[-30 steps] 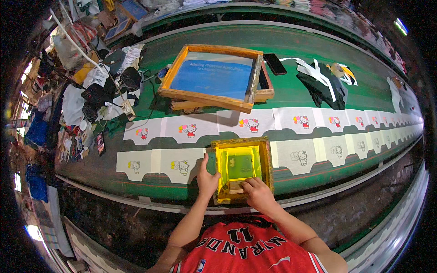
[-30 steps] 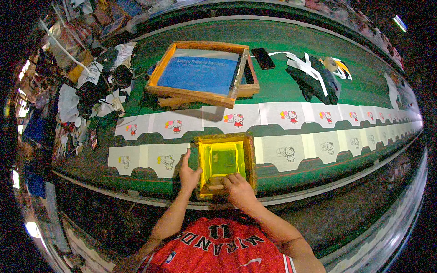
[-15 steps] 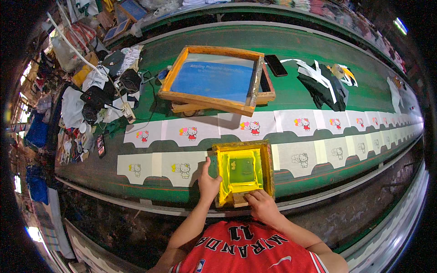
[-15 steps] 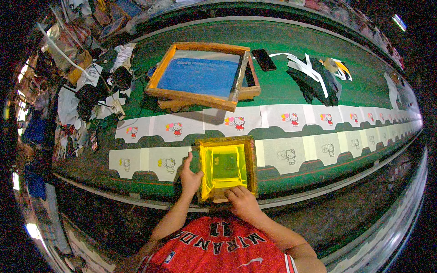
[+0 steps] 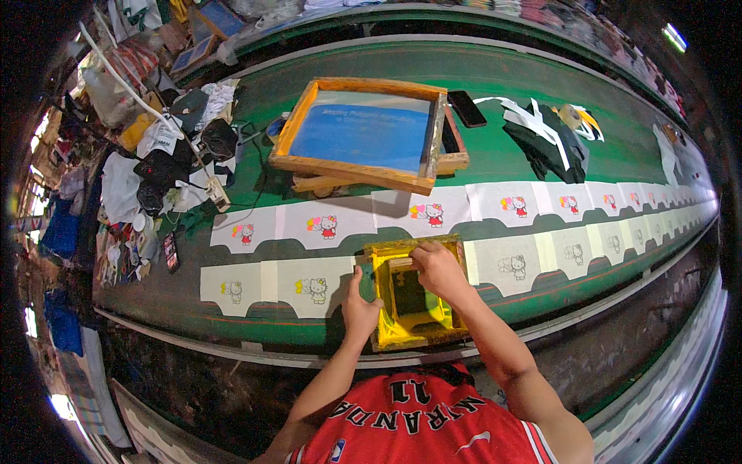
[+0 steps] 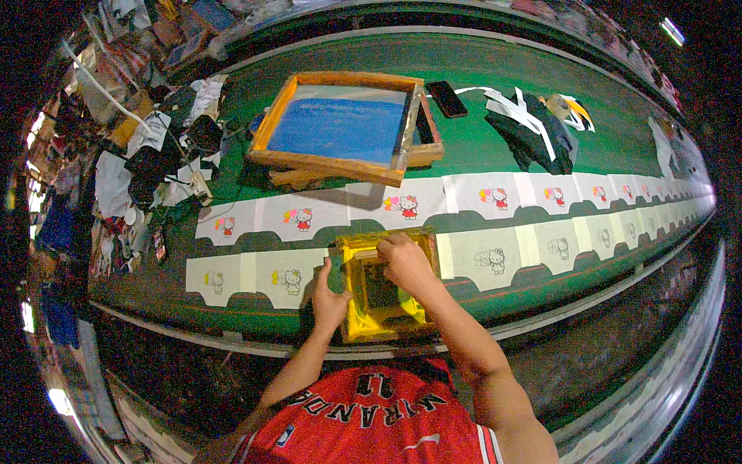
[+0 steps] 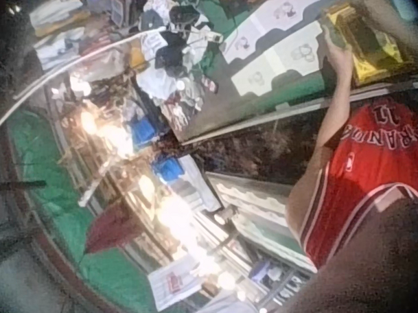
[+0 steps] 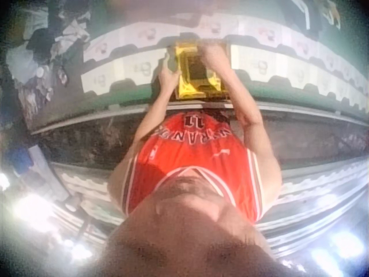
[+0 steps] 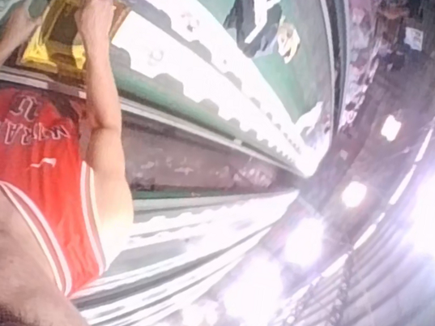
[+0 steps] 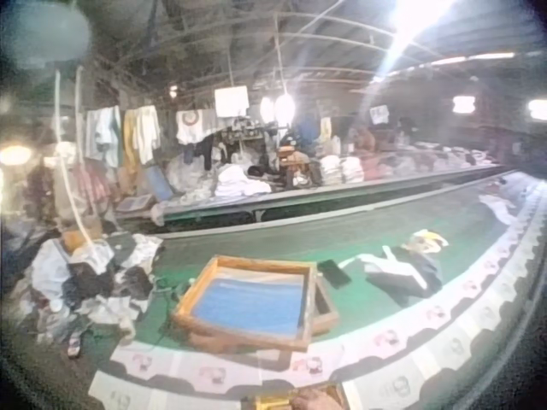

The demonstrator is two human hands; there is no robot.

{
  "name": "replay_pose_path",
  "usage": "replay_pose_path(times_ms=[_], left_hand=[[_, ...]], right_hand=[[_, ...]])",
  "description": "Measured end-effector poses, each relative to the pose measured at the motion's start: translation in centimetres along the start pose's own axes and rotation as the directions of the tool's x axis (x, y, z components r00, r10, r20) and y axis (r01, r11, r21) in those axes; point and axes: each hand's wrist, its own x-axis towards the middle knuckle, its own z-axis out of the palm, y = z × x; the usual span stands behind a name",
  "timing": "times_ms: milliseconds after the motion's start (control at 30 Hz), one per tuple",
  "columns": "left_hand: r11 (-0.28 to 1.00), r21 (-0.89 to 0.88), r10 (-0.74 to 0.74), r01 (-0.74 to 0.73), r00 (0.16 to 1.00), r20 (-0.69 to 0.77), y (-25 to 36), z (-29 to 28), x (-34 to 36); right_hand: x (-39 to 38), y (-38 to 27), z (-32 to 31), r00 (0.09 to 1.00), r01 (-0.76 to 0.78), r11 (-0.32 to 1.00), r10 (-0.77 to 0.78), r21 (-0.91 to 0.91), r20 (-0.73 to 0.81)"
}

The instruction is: The person uses a yellow squeegee to press green ink through a screen onto a long strip of paper with cartoon characters moving along a conveyor belt. The person repeatedly wipes the squeegee and continues printing along the strip.

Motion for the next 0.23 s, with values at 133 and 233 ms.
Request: replay_pose_path(times_ms=[133,233], left_hand=[[0.998,0.034,0.048,-0.046,0.998,-0.049,-1.9,0.8,0.2],[0.970,0.051,-0.241,0.236,0.964,0.113,1.6,-0.9,0.1]], right_hand=[[-4.2,-1.0,2.4,0.999,0.000,0.997,-0.004,-0.081,-0.048],[-9.5,-2.5,2.6,0.994,0.106,0.988,-0.102,-0.114,0.041]])
